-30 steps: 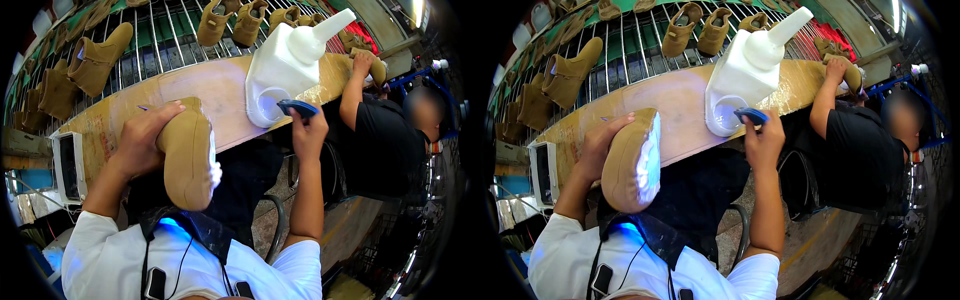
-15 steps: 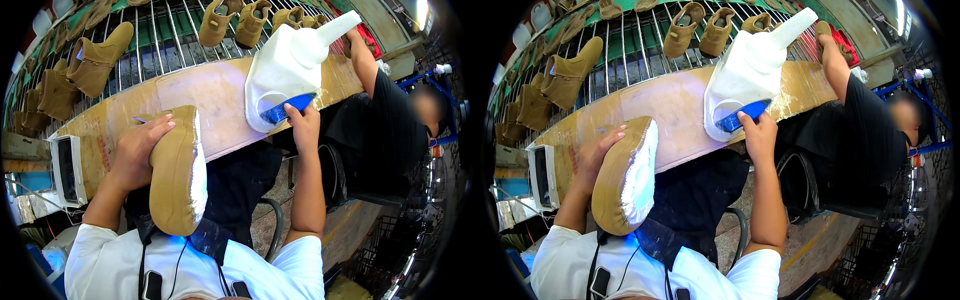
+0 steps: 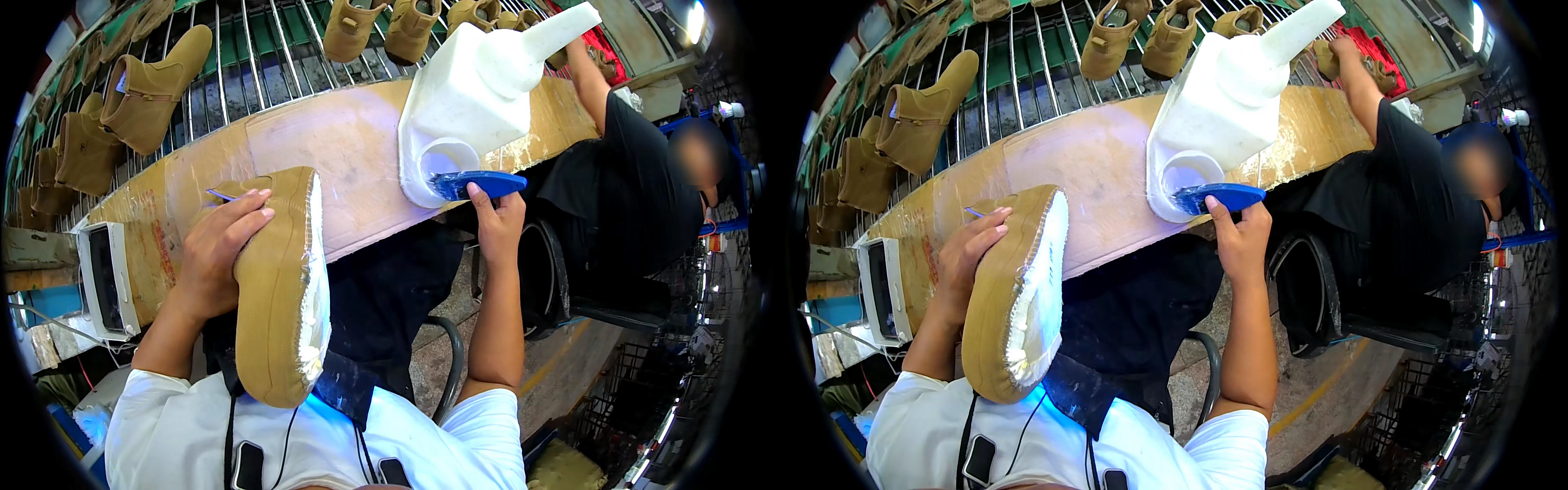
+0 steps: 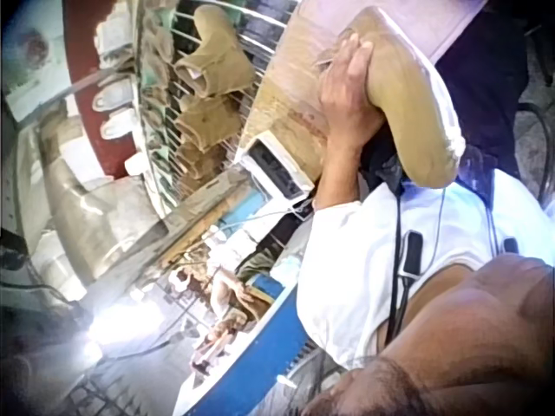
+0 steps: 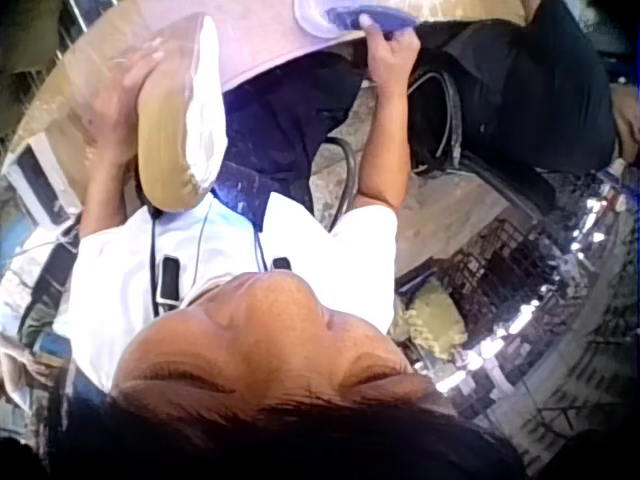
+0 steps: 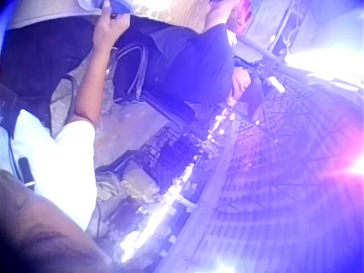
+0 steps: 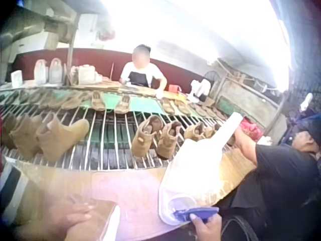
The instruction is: The person applies adhesive to the bottom edges of shoes using a brush, dips the brush into a container of adhesive, and places the finished shoes onto a conveyor belt.
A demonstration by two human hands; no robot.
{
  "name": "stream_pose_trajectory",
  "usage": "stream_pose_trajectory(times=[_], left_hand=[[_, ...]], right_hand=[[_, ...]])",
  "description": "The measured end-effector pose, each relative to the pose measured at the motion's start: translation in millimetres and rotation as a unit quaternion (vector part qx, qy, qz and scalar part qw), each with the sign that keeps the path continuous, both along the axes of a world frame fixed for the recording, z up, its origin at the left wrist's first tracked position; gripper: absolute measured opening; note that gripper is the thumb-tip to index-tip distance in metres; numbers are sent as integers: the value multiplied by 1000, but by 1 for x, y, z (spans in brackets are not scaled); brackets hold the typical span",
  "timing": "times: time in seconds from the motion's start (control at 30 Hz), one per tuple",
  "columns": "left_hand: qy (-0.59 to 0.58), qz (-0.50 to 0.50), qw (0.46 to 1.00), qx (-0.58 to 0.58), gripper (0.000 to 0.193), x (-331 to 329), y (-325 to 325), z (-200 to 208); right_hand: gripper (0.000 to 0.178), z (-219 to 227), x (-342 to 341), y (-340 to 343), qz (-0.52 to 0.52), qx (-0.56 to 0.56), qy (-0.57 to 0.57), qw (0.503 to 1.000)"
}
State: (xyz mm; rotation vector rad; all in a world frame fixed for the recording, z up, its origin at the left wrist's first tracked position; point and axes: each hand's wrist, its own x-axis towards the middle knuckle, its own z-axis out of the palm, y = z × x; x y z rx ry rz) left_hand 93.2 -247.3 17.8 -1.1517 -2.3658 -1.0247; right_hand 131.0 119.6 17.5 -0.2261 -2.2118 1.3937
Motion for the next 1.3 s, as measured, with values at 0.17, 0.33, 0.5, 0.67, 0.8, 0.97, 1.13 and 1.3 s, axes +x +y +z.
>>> stream_pose_trajectory(times=[0.17,0.33,0.5,0.67,0.8,0.97,1.13,1.3], left_hand=[[25,-1,1000,-2,60,2,-2,-4],[40,6,999,-8,59,9,-3,-8],[47,11,999,2,58,16,-4,-16],[58,8,998,6,56,18,-5,-22],[66,1,998,18,52,17,-3,-23],[56,-3,998,22,47,19,-4,-26],[63,4,998,15,43,20,-4,-29],[69,10,997,18,42,20,-2,-31]], right_hand=[[14,0,3,-3,-39,-79,14,996],[13,-12,10,-40,-9,-325,27,945],[13,-14,7,-108,43,-473,-6,880],[14,-30,-26,-140,79,-445,-31,891],[15,-38,-55,-138,34,-306,-6,952],[12,-27,-39,-140,76,-321,2,944],[9,-15,-11,-142,94,-299,3,950],[17,-4,9,-146,90,-288,-10,953]])
